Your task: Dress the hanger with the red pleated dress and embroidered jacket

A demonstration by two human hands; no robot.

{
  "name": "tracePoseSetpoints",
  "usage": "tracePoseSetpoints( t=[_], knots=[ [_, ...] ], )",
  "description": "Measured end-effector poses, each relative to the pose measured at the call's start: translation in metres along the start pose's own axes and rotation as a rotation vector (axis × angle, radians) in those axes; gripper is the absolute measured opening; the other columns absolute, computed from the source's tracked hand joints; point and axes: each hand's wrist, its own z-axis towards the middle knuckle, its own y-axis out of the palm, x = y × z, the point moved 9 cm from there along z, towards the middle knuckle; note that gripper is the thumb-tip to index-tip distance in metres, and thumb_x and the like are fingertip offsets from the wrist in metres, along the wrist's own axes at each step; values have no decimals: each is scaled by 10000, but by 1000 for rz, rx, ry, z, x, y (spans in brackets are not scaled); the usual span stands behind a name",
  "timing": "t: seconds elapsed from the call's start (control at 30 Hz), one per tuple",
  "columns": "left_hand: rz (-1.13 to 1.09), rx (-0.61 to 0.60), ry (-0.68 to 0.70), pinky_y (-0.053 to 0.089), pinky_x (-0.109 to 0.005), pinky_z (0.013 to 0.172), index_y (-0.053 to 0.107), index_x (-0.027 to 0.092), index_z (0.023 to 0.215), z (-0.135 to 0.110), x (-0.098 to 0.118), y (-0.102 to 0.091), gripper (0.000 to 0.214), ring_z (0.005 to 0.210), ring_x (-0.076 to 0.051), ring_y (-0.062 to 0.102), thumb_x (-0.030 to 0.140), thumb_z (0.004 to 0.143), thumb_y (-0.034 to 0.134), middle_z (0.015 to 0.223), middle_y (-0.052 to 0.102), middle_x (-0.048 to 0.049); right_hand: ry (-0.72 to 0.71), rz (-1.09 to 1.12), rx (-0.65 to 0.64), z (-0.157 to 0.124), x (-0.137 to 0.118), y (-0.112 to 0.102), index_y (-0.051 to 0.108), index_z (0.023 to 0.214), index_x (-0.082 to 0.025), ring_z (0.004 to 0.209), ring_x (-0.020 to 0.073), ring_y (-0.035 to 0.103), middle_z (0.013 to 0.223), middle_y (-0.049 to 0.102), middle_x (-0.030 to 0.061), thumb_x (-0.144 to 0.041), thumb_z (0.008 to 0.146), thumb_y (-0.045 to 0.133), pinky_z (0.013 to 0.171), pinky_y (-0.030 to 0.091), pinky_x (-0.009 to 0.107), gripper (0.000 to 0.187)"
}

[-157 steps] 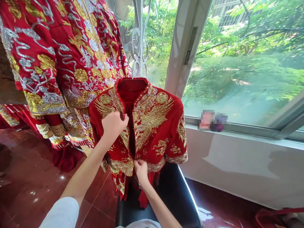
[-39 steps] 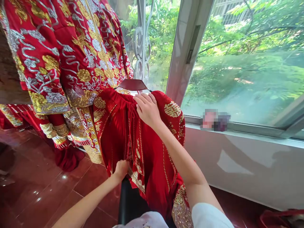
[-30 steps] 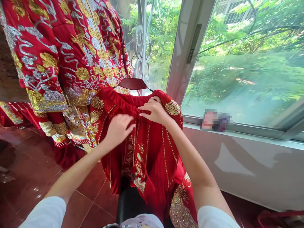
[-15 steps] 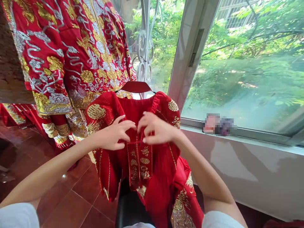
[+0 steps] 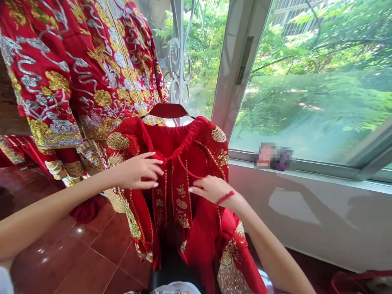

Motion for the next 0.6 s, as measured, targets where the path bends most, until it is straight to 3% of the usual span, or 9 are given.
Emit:
tracePoseSetpoints(
  t=[0.1,0.23,0.33,0.47,0.6],
  knots=[
    [214,152,-174,263,-425,1121,672,147,1029,25,-13,-8,274,1045,-205,627,354,885,565,1107,699,-96,40,193,147,24,-14,8,714,907,-200,648,145,624,754,702,40,-339,957,406,644,448,246,342],
    [385,-67,-322,358,-411,981,662,94,966,49,-29,16,257,920,-250,661,312,869,569,938,723,-124,137,362,369,56,-24,26,694,992,-165,717,171,641,855,726,69,-240,900,472,685,453,262,252],
    [342,-185,-348,378,-357,853,673,116,907,49,-33,21,196,871,-230,663,218,891,506,893,729,-103,188,467,481,65,-25,36,687,935,-154,641,169,611,772,711,62,-297,904,472,621,430,259,261],
    [172,-246,-357,340,-339,869,690,150,906,42,-36,15,203,875,-206,626,195,886,492,942,737,-64,253,617,595,59,-26,39,662,808,-164,581,158,583,674,678,35,-358,910,475,582,409,252,288],
    [14,-234,-355,315,-329,919,691,179,1014,39,-38,11,242,954,-199,594,185,880,490,1044,729,-36,384,425,692,45,-33,31,667,812,-168,603,176,590,711,695,52,-318,905,502,627,399,277,242]
  ],
)
